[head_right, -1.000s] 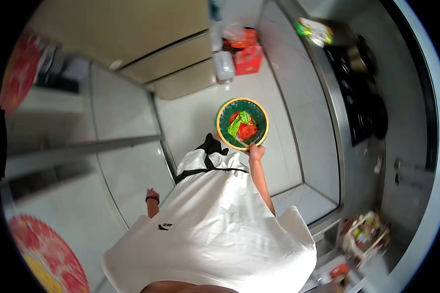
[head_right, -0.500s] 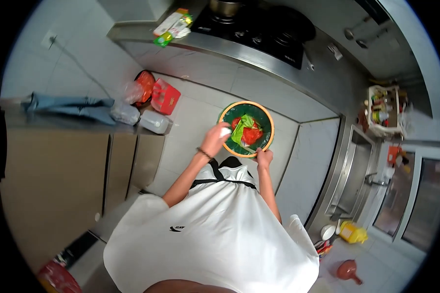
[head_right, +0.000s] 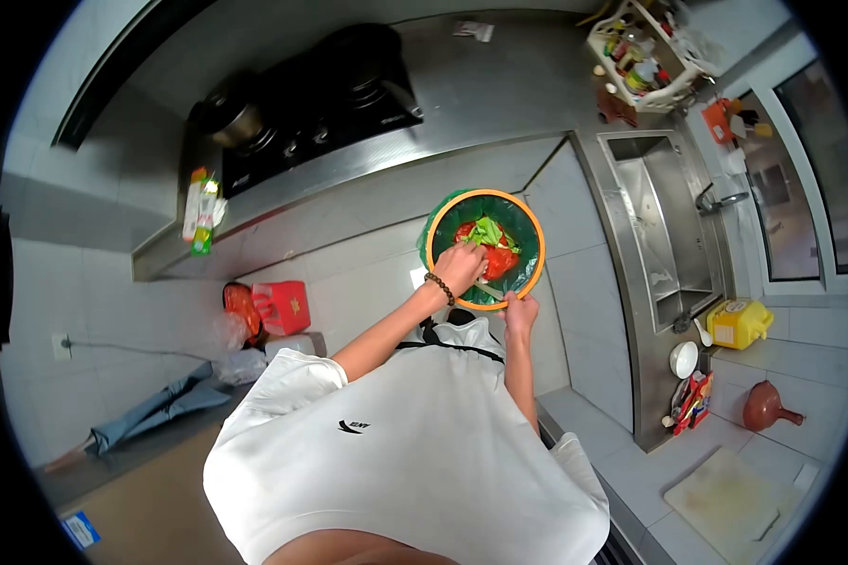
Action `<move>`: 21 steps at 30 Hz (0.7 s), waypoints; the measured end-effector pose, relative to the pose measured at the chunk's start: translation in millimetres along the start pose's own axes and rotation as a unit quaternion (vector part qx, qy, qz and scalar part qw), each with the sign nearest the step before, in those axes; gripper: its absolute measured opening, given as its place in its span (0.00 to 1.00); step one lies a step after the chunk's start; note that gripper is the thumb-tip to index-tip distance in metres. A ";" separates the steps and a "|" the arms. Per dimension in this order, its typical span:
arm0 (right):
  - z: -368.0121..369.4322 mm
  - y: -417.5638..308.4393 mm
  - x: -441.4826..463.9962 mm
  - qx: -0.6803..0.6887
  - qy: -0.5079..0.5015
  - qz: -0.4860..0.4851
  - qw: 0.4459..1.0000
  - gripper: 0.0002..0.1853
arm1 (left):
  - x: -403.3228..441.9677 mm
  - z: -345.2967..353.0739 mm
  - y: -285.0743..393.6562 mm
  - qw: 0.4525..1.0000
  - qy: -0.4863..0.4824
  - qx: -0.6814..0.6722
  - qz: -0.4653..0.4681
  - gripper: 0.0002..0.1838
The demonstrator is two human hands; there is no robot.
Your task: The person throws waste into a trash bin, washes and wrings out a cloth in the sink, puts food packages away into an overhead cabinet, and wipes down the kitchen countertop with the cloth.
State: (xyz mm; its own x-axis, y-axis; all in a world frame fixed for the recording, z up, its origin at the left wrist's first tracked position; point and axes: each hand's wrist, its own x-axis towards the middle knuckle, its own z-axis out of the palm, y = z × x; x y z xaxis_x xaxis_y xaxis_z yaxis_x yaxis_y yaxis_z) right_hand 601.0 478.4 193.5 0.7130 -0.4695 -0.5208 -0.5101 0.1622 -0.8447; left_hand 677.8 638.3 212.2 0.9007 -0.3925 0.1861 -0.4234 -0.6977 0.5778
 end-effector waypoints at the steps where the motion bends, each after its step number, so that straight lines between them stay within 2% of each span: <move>1: -7.1 -9.8 11.4 0.006 0.009 0.000 1.000 0.05 | 15.6 6.3 7.0 1.000 -0.012 -0.011 -0.003 0.09; 3: -21.5 -27.1 33.3 0.028 0.009 0.002 1.000 0.06 | 46.3 5.5 27.3 1.000 -0.010 -0.016 0.005 0.09; 5: -38.9 -42.0 47.8 0.032 0.031 0.006 0.999 0.06 | 76.1 3.9 45.0 0.992 0.030 -0.122 0.012 0.08; 9: -81.2 -58.9 71.1 0.052 0.075 0.020 0.996 0.07 | 146.1 -10.0 66.0 0.969 0.089 -0.229 0.004 0.08; 10: -93.2 -63.3 74.2 0.050 0.087 0.020 0.995 0.07 | 165.1 -10.2 65.2 0.962 0.130 -0.238 0.015 0.09; 11: -101.2 -73.9 78.2 0.053 0.091 0.023 0.994 0.07 | 186.0 -15.1 64.2 0.961 0.118 -0.250 -0.025 0.11; 13: -116.2 -99.4 86.1 0.048 0.145 0.007 0.988 0.07 | 234.0 -10.6 52.0 0.953 0.120 -0.271 -0.066 0.11; 18: -160.8 -160.8 111.9 0.080 0.197 -0.016 0.977 0.08 | 371.5 18.9 11.7 0.936 0.125 -0.309 -0.112 0.10; 20: -166.7 -186.4 123.1 0.109 0.224 -0.027 0.968 0.08 | 436.5 56.0 -20.3 0.960 0.144 -0.223 -0.092 0.10; 21: -169.8 -196.2 131.4 0.126 0.240 -0.039 0.962 0.08 | 469.2 72.2 -29.8 0.961 0.137 -0.225 -0.087 0.10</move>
State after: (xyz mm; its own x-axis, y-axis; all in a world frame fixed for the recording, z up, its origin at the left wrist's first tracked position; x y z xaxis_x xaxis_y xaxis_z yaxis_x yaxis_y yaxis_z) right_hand 713.1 237.5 311.8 0.4082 -0.8259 -0.3889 -0.2883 0.2876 -0.9133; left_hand 1106.1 431.7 225.0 0.9717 -0.0791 0.2225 -0.2356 -0.3847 0.8924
